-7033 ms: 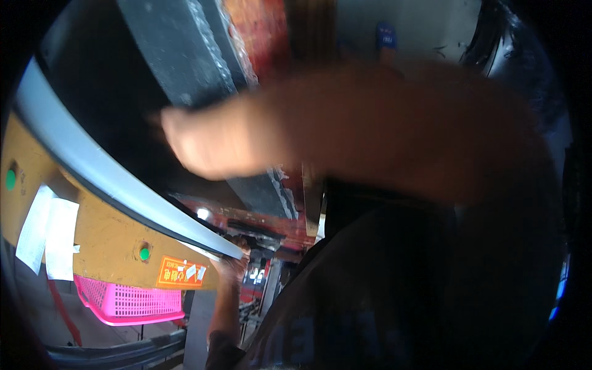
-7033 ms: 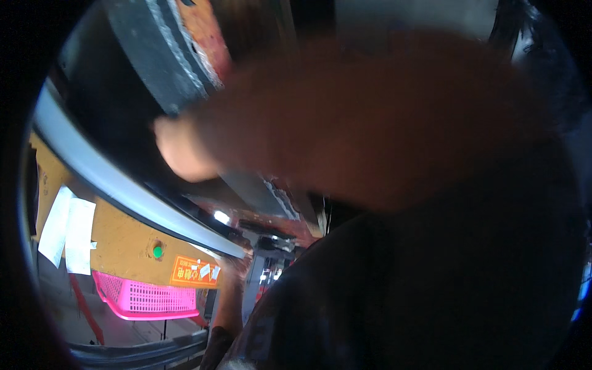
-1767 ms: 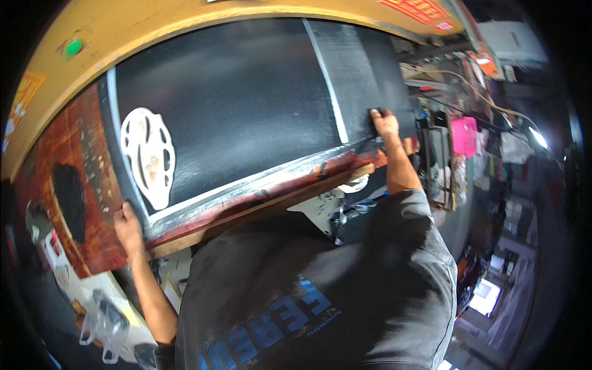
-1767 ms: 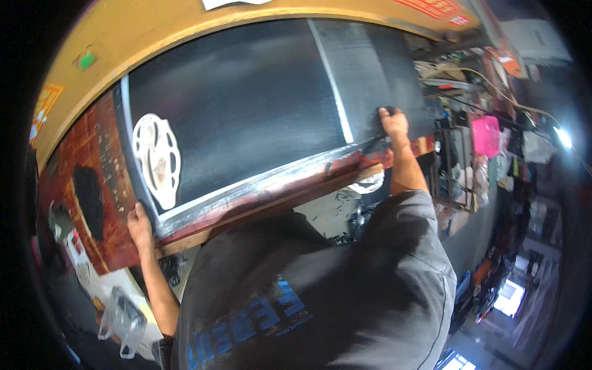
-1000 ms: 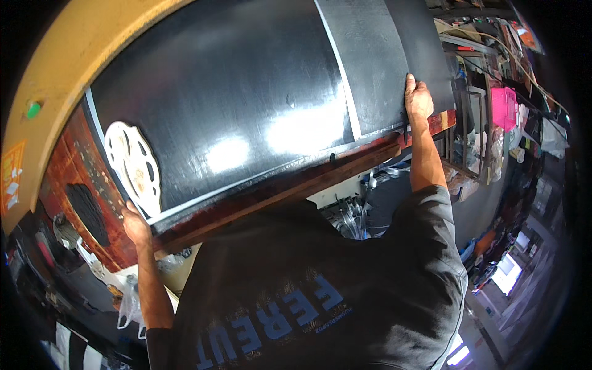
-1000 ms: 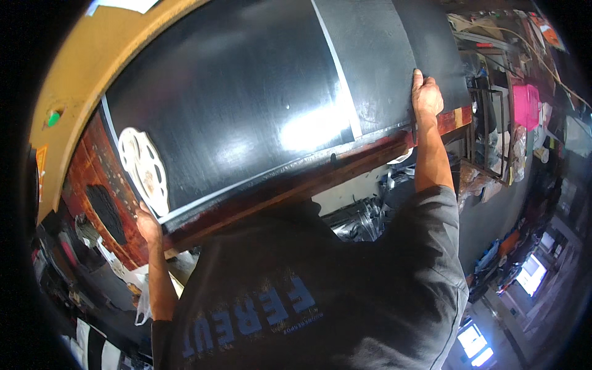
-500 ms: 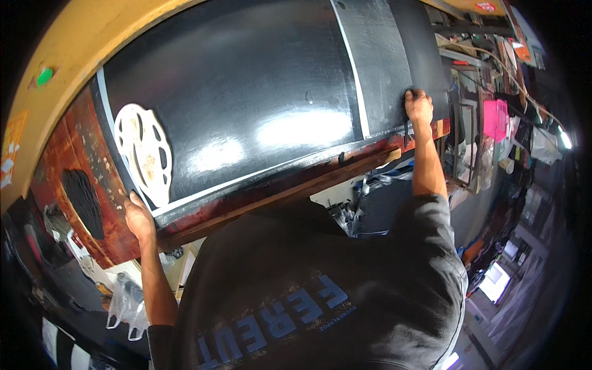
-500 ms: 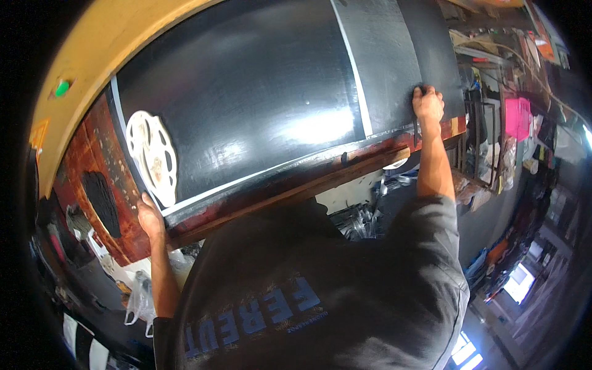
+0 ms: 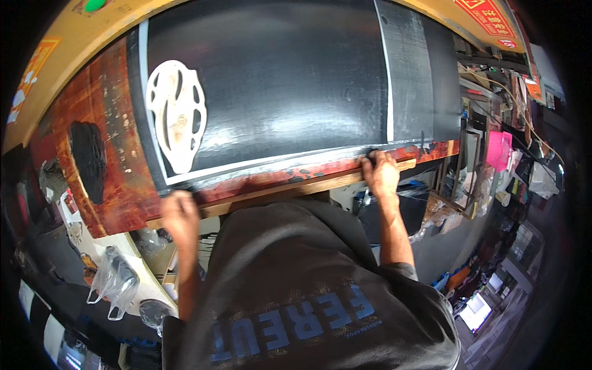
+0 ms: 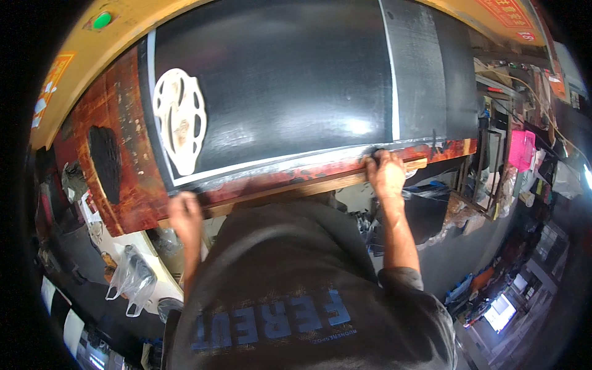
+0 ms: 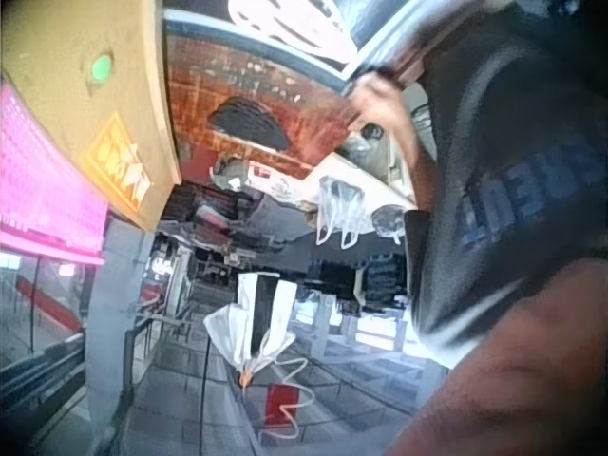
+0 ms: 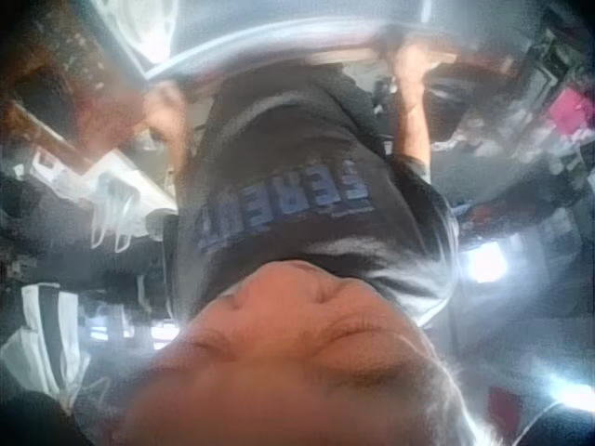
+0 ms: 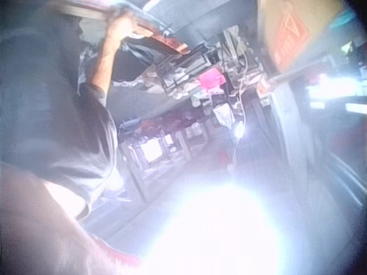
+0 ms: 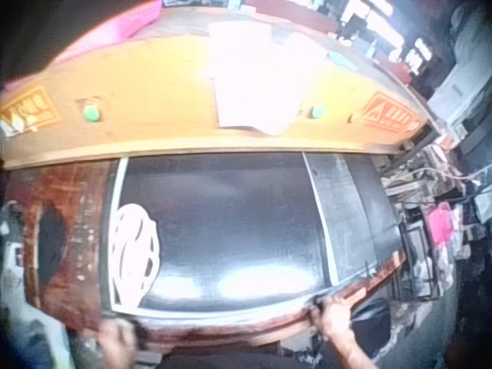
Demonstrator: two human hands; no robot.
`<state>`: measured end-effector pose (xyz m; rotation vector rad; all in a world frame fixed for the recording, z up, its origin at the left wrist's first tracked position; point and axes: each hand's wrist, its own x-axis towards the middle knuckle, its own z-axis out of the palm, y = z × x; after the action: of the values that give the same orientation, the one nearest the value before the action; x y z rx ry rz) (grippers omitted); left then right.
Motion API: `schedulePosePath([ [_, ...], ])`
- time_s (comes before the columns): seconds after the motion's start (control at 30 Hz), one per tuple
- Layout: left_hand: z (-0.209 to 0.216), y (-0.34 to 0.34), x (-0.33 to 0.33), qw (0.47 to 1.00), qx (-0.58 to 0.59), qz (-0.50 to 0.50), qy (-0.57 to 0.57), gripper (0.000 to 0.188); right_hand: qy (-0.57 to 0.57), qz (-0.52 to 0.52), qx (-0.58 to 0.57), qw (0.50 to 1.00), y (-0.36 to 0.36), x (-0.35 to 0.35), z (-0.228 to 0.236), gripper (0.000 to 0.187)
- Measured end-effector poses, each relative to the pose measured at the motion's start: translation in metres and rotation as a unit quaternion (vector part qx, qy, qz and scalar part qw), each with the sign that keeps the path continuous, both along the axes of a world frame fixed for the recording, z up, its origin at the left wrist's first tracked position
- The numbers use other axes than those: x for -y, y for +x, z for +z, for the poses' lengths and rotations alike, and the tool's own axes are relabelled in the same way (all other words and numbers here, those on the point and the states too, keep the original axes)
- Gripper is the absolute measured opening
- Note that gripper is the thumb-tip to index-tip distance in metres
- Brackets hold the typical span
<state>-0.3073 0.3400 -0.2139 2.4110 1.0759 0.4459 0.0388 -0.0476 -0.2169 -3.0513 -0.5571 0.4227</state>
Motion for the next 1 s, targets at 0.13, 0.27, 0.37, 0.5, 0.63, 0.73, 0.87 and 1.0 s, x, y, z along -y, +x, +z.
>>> schedulePosePath([
  [0.13, -0.008, -0.002, 0.034, 0.993, -0.002, -0.065, -0.094, 0.011, 0.068, -0.001, -0.041, 0.997, 0.017, 0.030, -0.007, 0.025],
  [0.27, -0.007, -0.005, -0.023, 0.973, 0.097, 0.181, -0.108, 0.022, 0.020, -0.082, -0.030, 0.996, 0.041, 0.048, 0.007, 0.038],
  [0.37, 0.001, 0.005, -0.061, 0.981, 0.079, 0.163, -0.063, 0.036, 0.174, -0.140, -0.005, 0.975, 0.070, 0.034, 0.012, 0.048],
  [0.5, -0.004, 0.032, -0.069, 0.990, 0.115, 0.068, -0.051, 0.044, 0.253, -0.134, 0.007, 0.958, 0.098, -0.006, 0.001, 0.061],
  [0.63, -0.022, 0.044, -0.072, 0.976, 0.116, 0.110, -0.150, 0.054, 0.254, -0.172, -0.005, 0.952, 0.112, -0.030, -0.013, 0.062],
  [0.73, -0.038, 0.051, -0.088, 0.968, 0.097, 0.136, -0.185, 0.053, 0.262, -0.200, -0.010, 0.944, 0.118, -0.031, -0.015, 0.054],
  [0.87, -0.049, 0.053, -0.101, 0.965, 0.085, 0.131, -0.210, 0.054, 0.313, -0.211, -0.088, 0.922, 0.119, -0.025, -0.009, 0.043],
  [1.0, -0.056, 0.051, -0.100, 0.964, 0.095, 0.142, -0.205, 0.052, 0.306, -0.216, -0.088, 0.923, 0.131, -0.026, -0.004, 0.035],
])
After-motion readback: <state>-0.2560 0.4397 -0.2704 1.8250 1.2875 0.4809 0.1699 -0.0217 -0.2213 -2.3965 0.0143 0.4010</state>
